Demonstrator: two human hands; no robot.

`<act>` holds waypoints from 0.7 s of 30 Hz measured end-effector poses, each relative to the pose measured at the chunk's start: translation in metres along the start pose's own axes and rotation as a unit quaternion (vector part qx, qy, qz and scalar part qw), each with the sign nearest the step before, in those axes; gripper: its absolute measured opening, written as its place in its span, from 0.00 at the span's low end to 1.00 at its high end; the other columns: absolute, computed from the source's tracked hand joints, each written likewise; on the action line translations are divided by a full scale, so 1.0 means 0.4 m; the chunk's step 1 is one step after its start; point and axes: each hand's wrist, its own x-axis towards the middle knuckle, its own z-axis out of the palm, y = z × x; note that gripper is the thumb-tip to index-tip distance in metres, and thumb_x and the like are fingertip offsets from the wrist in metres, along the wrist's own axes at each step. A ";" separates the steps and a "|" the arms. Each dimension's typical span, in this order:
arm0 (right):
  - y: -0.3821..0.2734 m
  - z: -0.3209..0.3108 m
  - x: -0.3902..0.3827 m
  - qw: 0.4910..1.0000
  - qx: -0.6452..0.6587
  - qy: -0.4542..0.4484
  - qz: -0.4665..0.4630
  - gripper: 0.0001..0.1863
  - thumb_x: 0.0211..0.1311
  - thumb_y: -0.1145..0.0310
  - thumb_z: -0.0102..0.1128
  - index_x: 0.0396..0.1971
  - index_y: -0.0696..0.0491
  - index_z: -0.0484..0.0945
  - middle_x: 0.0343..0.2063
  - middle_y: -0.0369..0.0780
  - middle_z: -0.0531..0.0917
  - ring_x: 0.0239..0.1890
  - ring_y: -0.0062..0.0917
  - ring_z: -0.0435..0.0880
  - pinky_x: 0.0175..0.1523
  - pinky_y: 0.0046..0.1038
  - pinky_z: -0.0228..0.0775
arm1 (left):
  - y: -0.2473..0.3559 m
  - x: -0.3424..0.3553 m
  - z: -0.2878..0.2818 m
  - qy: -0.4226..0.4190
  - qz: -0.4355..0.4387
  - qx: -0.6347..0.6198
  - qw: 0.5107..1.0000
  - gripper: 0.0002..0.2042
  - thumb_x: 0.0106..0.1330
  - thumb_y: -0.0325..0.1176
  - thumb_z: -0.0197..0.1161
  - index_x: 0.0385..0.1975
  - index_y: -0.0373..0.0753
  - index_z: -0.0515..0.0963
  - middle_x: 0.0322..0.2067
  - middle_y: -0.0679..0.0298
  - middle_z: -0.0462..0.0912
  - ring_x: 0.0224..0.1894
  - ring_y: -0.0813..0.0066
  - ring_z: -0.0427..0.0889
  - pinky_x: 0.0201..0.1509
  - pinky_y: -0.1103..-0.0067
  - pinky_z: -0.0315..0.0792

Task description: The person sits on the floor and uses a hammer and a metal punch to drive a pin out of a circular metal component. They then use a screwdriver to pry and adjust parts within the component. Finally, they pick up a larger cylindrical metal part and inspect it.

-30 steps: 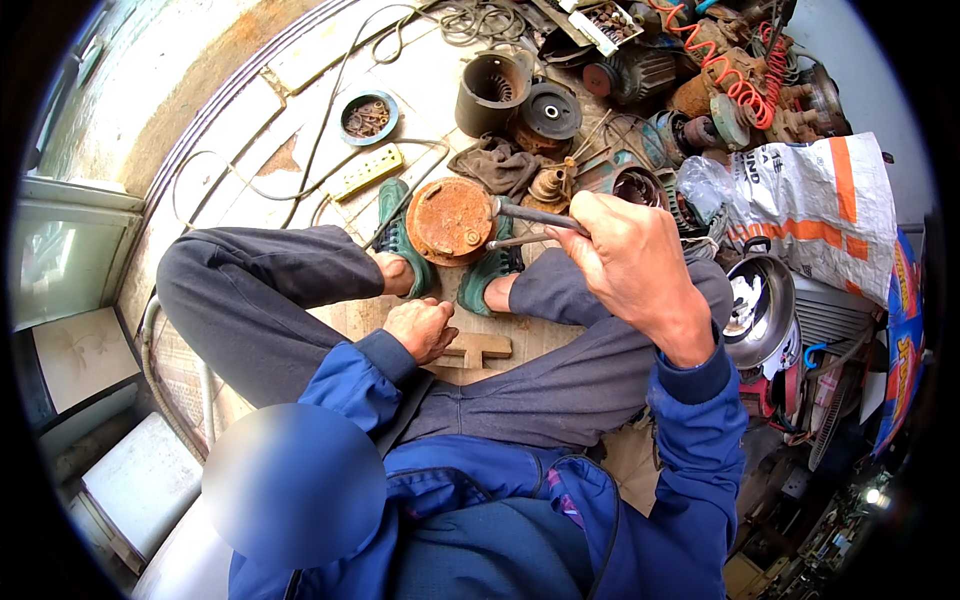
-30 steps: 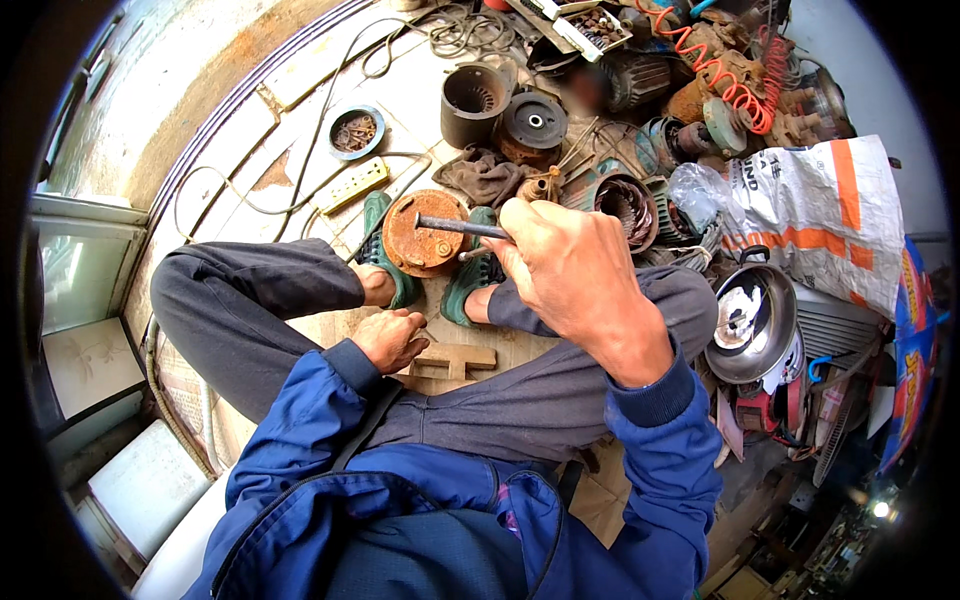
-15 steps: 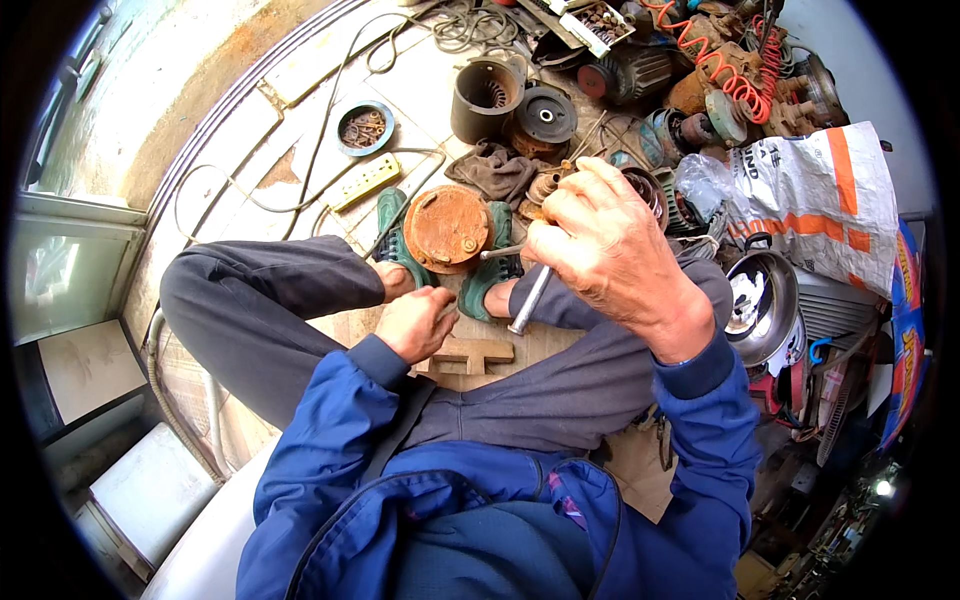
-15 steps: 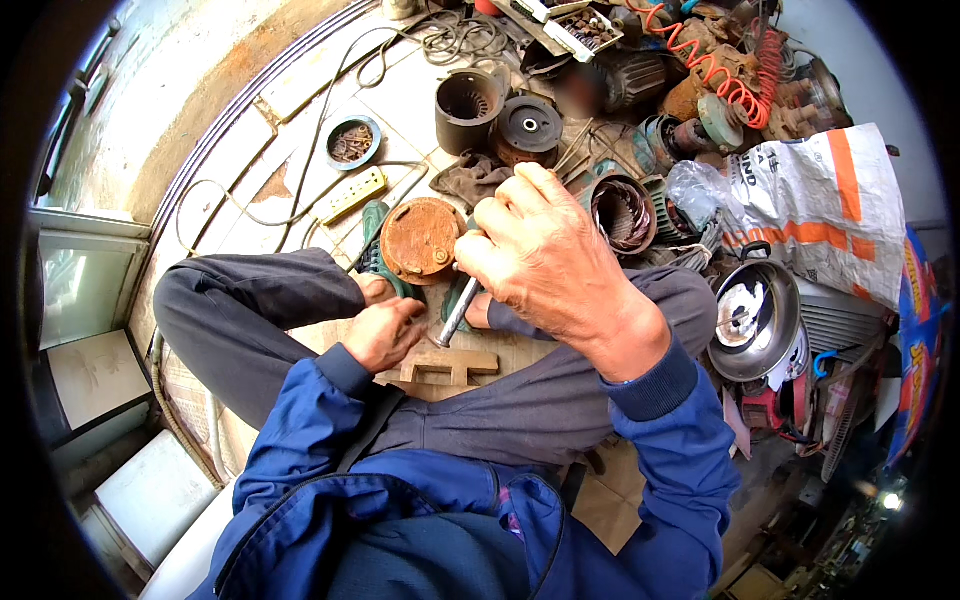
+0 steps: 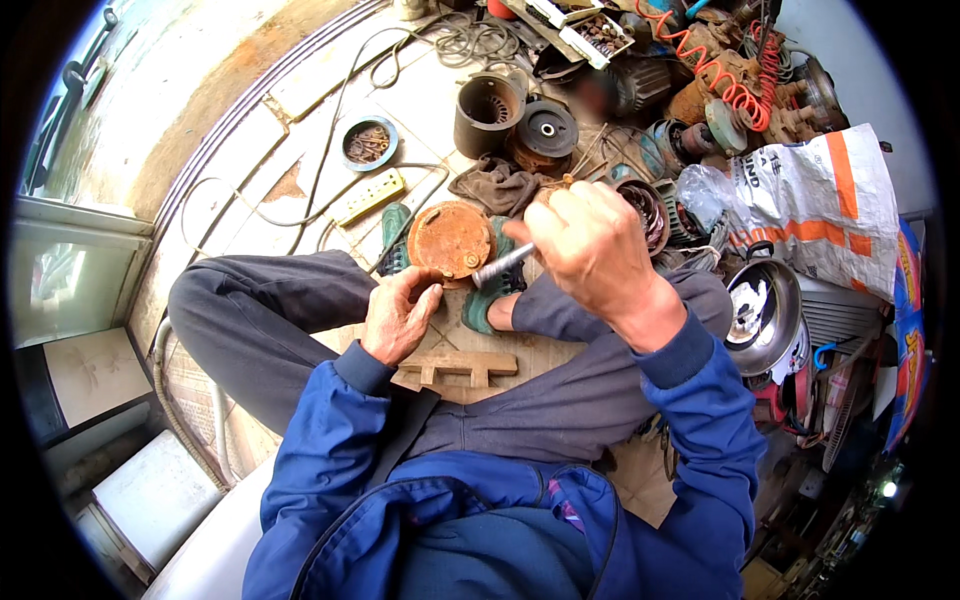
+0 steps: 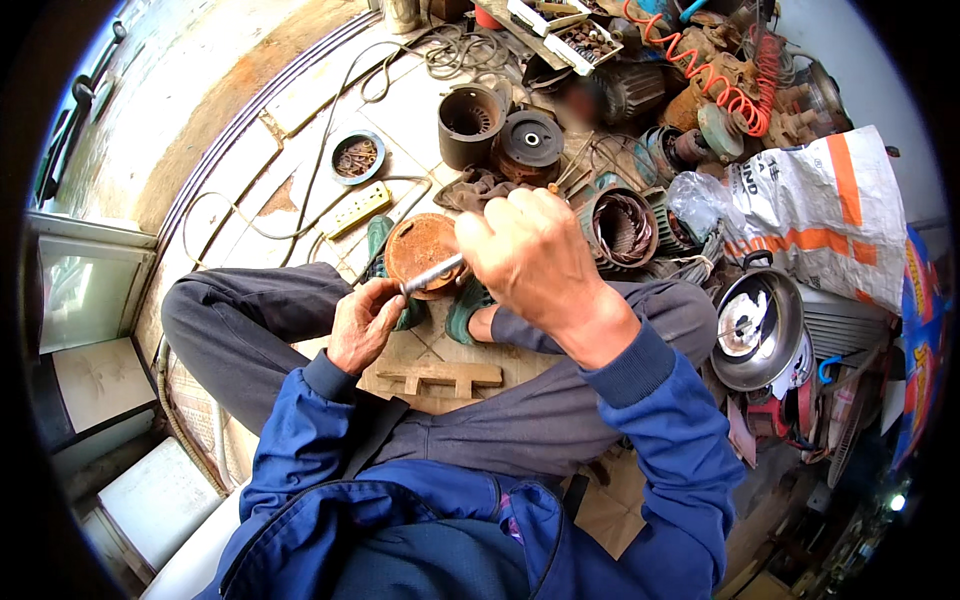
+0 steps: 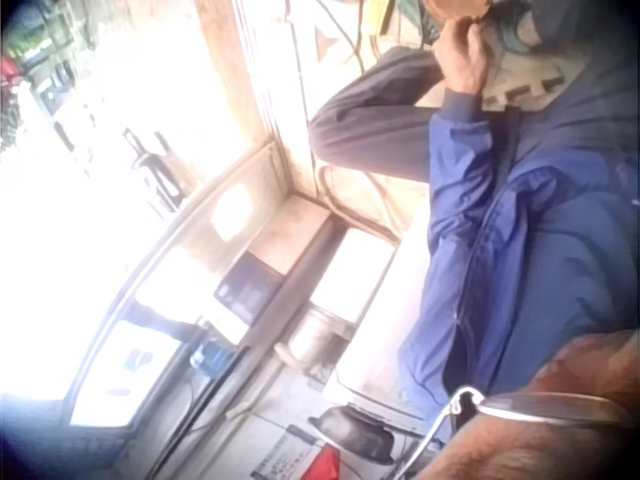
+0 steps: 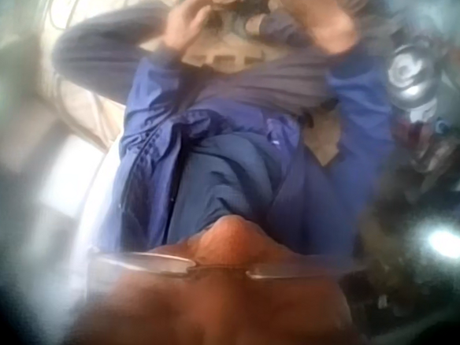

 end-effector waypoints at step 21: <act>-0.085 -0.057 0.003 0.986 0.101 -0.121 -0.048 0.07 0.55 0.69 0.63 0.26 0.48 0.72 0.22 0.36 0.76 0.24 0.28 0.84 0.28 0.32 0.75 | 0.102 0.008 -0.007 0.110 0.040 -0.192 0.974 0.12 0.81 0.30 0.57 0.56 0.29 0.78 0.46 0.60 0.86 0.43 0.78 0.83 0.46 0.81 0.76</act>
